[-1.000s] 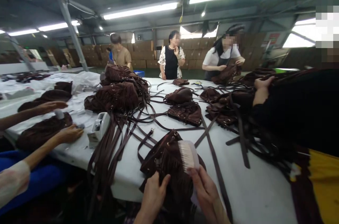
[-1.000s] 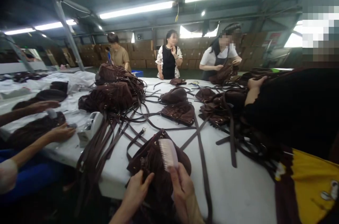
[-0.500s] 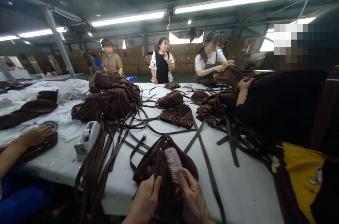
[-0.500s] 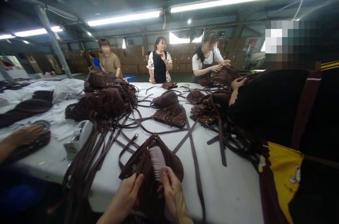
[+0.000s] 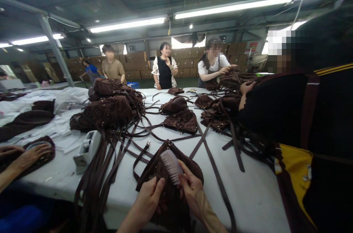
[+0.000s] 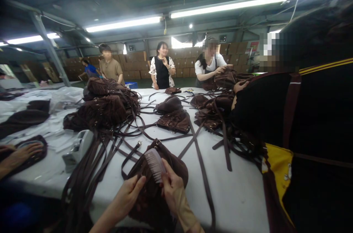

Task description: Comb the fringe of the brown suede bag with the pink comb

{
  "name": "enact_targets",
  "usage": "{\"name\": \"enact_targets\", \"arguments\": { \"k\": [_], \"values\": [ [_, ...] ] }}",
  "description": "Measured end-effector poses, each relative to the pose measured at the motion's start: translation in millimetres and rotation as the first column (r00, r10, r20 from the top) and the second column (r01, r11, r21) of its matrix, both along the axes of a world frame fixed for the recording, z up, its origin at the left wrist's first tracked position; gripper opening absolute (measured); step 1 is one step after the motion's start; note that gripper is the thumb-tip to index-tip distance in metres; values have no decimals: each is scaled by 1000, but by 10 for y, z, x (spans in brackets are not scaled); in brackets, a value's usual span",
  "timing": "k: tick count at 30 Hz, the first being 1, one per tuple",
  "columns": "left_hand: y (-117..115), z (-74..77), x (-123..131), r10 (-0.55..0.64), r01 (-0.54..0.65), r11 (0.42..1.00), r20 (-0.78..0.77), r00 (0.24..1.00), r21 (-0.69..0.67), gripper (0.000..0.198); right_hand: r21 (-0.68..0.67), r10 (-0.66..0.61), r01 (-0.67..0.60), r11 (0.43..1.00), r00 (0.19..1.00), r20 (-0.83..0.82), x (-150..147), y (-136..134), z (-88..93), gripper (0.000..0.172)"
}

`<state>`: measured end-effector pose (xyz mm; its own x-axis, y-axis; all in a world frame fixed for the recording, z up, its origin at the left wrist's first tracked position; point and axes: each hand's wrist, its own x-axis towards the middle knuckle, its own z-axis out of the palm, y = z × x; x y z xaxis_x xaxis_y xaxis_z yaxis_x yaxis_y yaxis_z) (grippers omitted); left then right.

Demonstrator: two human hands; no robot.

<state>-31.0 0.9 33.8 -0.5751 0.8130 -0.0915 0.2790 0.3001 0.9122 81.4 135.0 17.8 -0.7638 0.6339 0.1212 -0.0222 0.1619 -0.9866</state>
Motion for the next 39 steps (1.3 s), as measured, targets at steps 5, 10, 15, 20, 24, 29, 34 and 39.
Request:
{"name": "enact_targets", "arguments": {
  "k": [5, 10, 15, 20, 24, 29, 34, 39],
  "values": [
    [303, 582, -165, -252, 100, 952, -555, 793, -289, 36, 46, 244, -242, 969, 969, -31, -200, -298, 8, 29],
    [651, 1008, -499, -253, 135, 961, -567, 784, -241, 38, -434, 290, -303, 848, 952, -98, -278, -253, 5, 42],
    [608, 1124, -741, 169, -111, 946, -170, 971, 304, 35, -662, 163, -295, 689, 953, -256, -258, -56, 146, 45],
    [388, 707, -471, -152, 59, 939, 257, 954, 338, 56, -691, 220, -393, 607, 918, -329, -196, 15, 435, 56],
    [486, 269, -290, -358, 309, 907, 140, 923, 286, 24, -713, 211, -363, 600, 931, -297, -224, 80, 497, 62],
    [855, -118, -558, 68, -70, 998, -269, 961, 4, 19, -698, 238, -284, 657, 957, -166, -273, 39, 260, 76],
    [1135, -392, -542, 210, -289, 940, -359, 910, -181, 45, -670, 125, -128, 731, 991, -53, -250, -114, -140, 104],
    [1238, -490, -525, 211, -316, 915, -370, 905, -250, 43, -656, 81, -67, 752, 997, -10, -89, -250, -295, 104]
  ]
}}
